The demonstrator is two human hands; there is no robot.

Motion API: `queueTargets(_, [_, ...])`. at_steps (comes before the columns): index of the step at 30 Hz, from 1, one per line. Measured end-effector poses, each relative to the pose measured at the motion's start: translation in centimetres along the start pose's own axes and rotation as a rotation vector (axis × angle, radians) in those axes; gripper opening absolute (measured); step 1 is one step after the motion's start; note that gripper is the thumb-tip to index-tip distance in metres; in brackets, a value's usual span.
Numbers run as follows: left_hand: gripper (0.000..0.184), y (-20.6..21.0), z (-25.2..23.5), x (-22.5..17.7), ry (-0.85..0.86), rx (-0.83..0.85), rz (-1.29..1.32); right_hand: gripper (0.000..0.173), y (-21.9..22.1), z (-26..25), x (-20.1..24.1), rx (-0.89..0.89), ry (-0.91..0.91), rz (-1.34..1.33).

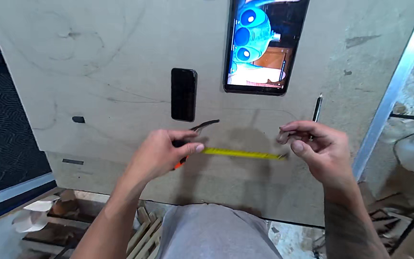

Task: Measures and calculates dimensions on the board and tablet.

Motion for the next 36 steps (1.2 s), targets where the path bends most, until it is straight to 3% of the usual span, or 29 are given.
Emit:
queueTargets(2, [0.049, 2.1, 3.0, 2.2, -0.053, 0.127, 0.047, 0.056, 1.9, 1.9, 0.4, 0.007, 0.016, -0.122])
queueTargets(4, [0.050, 4.8, 5.8, 4.1, -0.121, 0.223, 0.077, 0.045, 4.5, 4.1, 0.7, -0.034, 0.057, -0.143])
queueTargets(8, [0.048, 10.5, 10.5, 6.3, -0.168, 0.297, 0.222, 0.024, 10.9, 8.7, -1.3, -0.007, 0.097, 0.175])
queueTargets(10, [0.052, 12.7, 12.1, 6.1, -0.157, 0.306, 0.337, 0.021, 14.6, 11.2, -2.9, 0.100, 0.145, 0.210])
queueTargets(12, [0.055, 14.7, 13.5, 5.2, -0.136, 0.280, 0.462, 0.031, 18.2, 13.3, -4.1, 0.199, 0.230, 0.148])
queueTargets(15, [0.055, 16.7, 14.9, 3.3, -0.103, 0.201, 0.556, 0.034, 21.4, 15.8, -5.6, 0.161, 0.329, 0.039])
queueTargets(22, [0.066, 17.4, 15.3, 1.9, 0.049, 0.162, 0.307, 0.033, 21.6, 17.3, -5.3, -0.078, 0.556, -0.054])
queueTargets(30, [0.074, 15.8, 13.4, 2.7, 0.119, 0.238, 0.181, 0.042, 20.5, 17.8, -5.2, -0.148, 0.560, -0.241])
queueTargets(34, [0.072, 13.0, 11.1, 7.6, -0.042, 0.179, 0.089, 0.033, 15.4, 16.1, -5.3, -0.285, 0.339, 0.090])
queueTargets(36, [0.073, 11.7, 10.7, 10.8, -0.128, 0.137, 0.048, 0.026, 13.1, 15.0, -6.2, -0.145, 0.191, 0.406])
Point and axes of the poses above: each hand's wrist, its own z-axis away from the middle knuckle, its own y-axis out of the palm, x = y × z, the point moved 1 cm from there along -z, towards the middle knuckle, and after that the axes turned 14 degrees about -z, right-handed, at the moved point
